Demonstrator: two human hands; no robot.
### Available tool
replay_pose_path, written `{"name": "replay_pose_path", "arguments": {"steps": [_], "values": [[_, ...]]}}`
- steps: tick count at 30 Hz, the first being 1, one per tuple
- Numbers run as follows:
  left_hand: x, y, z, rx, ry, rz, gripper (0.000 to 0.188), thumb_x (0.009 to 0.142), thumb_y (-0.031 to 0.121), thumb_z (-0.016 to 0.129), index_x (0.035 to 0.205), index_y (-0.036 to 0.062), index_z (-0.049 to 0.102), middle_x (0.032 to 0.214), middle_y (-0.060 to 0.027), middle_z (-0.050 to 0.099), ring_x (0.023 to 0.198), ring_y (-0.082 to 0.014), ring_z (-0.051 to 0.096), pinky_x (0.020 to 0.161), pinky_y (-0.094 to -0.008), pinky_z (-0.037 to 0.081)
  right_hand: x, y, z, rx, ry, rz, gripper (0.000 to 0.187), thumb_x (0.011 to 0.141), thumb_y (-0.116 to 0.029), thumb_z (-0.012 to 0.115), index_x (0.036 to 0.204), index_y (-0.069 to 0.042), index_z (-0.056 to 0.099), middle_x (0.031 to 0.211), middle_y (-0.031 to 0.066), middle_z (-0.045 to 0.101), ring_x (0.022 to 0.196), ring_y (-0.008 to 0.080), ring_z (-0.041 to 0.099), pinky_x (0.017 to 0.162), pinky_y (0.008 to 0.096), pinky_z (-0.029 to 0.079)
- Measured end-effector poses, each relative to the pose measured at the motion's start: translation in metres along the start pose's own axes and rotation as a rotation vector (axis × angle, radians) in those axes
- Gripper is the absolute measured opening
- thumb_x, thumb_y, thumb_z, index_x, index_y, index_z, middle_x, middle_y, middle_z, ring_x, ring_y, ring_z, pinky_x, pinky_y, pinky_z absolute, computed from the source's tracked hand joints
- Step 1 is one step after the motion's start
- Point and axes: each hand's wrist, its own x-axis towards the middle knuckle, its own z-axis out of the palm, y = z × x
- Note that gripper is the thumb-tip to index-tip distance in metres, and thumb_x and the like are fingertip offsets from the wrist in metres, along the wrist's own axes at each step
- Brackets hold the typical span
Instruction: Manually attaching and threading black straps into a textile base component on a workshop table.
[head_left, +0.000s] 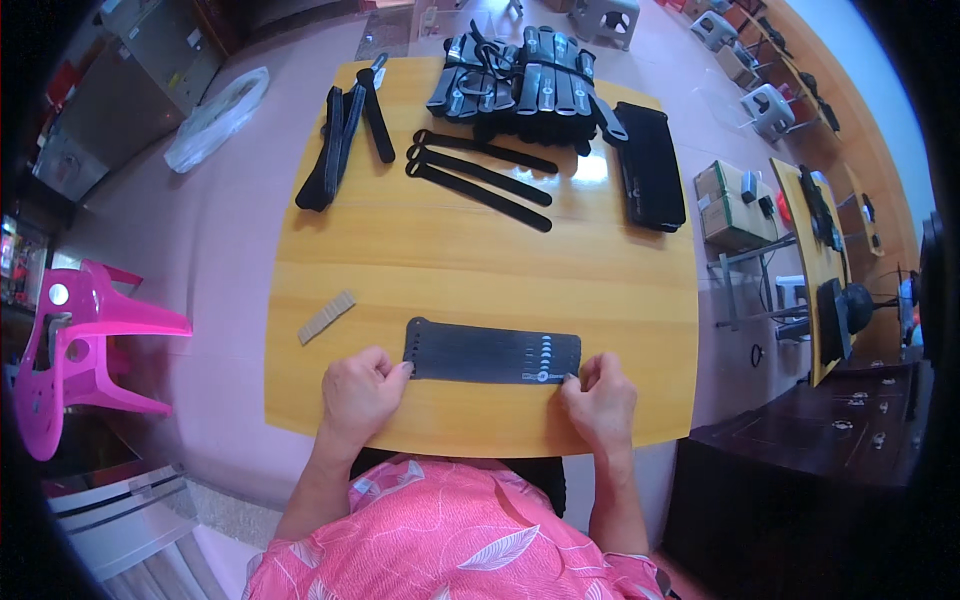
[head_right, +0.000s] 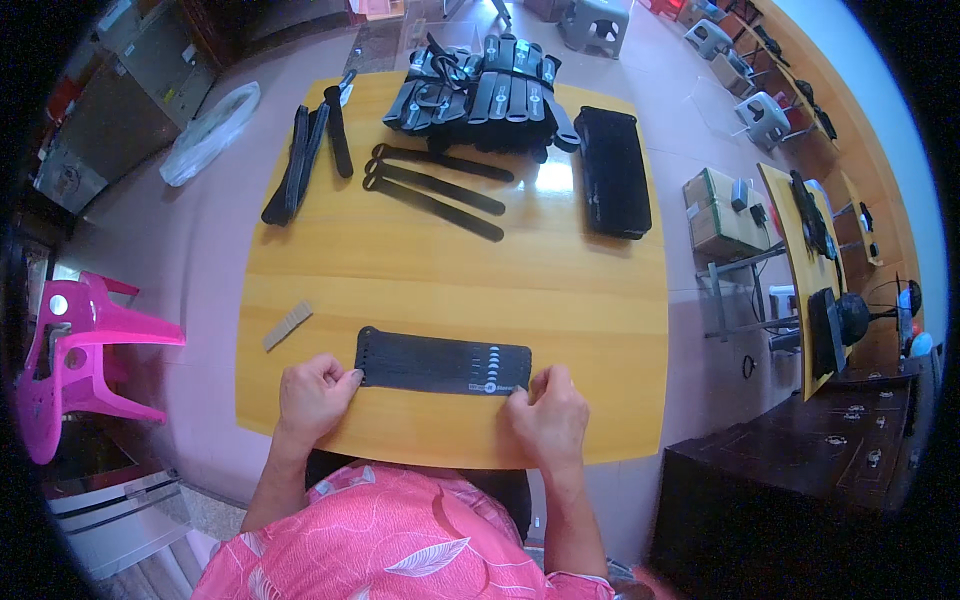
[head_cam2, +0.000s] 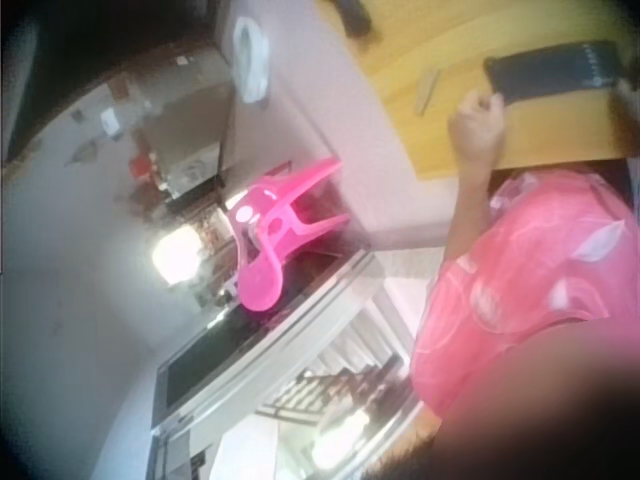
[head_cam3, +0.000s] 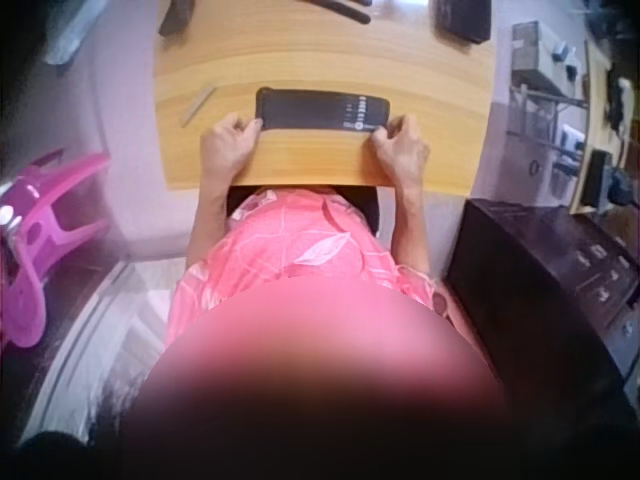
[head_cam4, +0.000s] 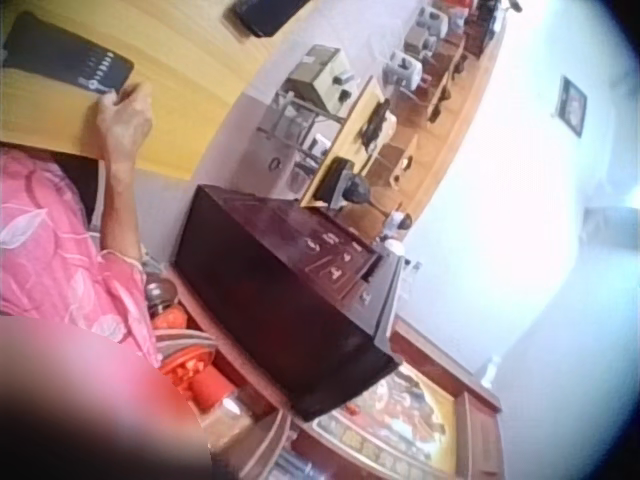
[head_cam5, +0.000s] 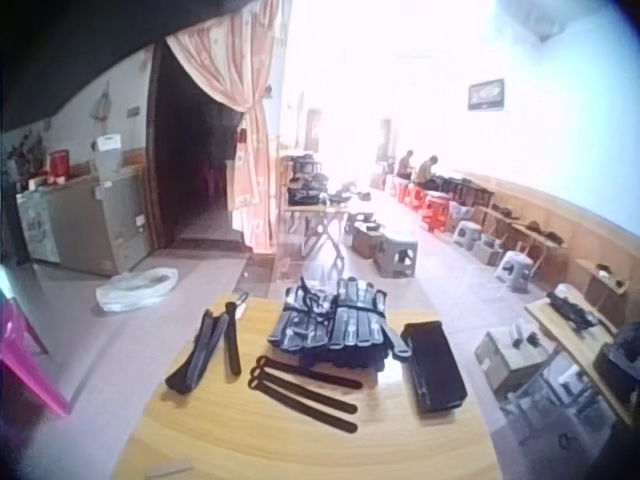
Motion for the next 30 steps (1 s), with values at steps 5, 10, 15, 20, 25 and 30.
{"name": "replay_pose_path", "arguments": {"steps": [5,10,15,20,25,30], "values": [[-0.009,-0.018,-0.005,-0.129,0.028,0.002,0.023,0.079,0.021,0.074,0.081,0.0008,0.064,0.065,-0.0160,0.061,0.062,-0.0326,0.062,0.055,-0.0396,0.047,-0.003,0.000,-0.007,0.172,-0.017,0.009,0.027,0.074,-0.009,0.066,0.099,-0.001,0.058,0.067,0.0135,0.059,0.063,0.0342,0.061,0.062,0.0438,0.049],[-0.031,-0.002,-0.004,-0.001,0.162,0.477,0.040,0.087,0.028,0.067,0.110,-0.0034,0.061,0.107,-0.0214,0.063,0.103,-0.0347,0.061,0.080,-0.0425,0.047,-0.034,-0.031,0.000,-0.064,0.245,-0.610,0.033,0.078,-0.008,0.066,0.109,0.001,0.058,0.092,0.0177,0.062,0.086,0.0335,0.061,0.072,0.0433,0.050],[-0.038,0.000,0.016,0.321,-0.130,0.624,0.071,0.094,0.049,0.047,0.139,-0.0052,0.040,0.150,-0.0214,0.033,0.141,-0.0357,0.028,0.112,-0.0561,0.018,-0.057,-0.044,0.045,-0.222,-0.091,-0.721,0.073,0.085,-0.033,0.064,0.139,0.008,0.037,0.147,0.0267,0.033,0.140,0.0399,0.029,0.114,0.0545,0.020],[-0.036,-0.010,0.013,0.308,-0.180,0.628,0.073,0.094,0.052,0.044,0.142,-0.0038,0.037,0.153,-0.0211,0.028,0.144,-0.0342,0.024,0.114,-0.0580,0.010,-0.054,0.006,0.023,-0.367,-0.039,-0.470,0.081,0.086,-0.045,0.061,0.140,0.010,0.035,0.152,0.0248,0.028,0.144,0.0372,0.022,0.115,0.0539,0.014],[-0.029,-0.014,0.004,0.248,-0.243,0.631,0.072,0.094,0.051,0.045,0.143,-0.0014,0.037,0.154,-0.0184,0.028,0.144,-0.0315,0.023,0.113,-0.0617,0.009,-0.050,0.004,0.013,-0.456,-0.056,-0.474,0.071,0.089,-0.043,0.058,0.141,0.002,0.041,0.152,0.0187,0.032,0.143,0.0289,0.027,0.114,0.0568,0.015],[-0.029,-0.013,0.006,0.293,-0.221,0.638,0.070,0.094,0.049,0.047,0.142,-0.0002,0.040,0.153,-0.0176,0.030,0.144,-0.0306,0.024,0.108,-0.0683,0.010,-0.030,-0.015,-0.003,-0.371,-0.014,-0.538,0.050,0.088,-0.031,0.063,0.128,-0.003,0.054,0.136,0.0179,0.051,0.128,0.0317,0.047,0.107,0.0565,0.030]]}}
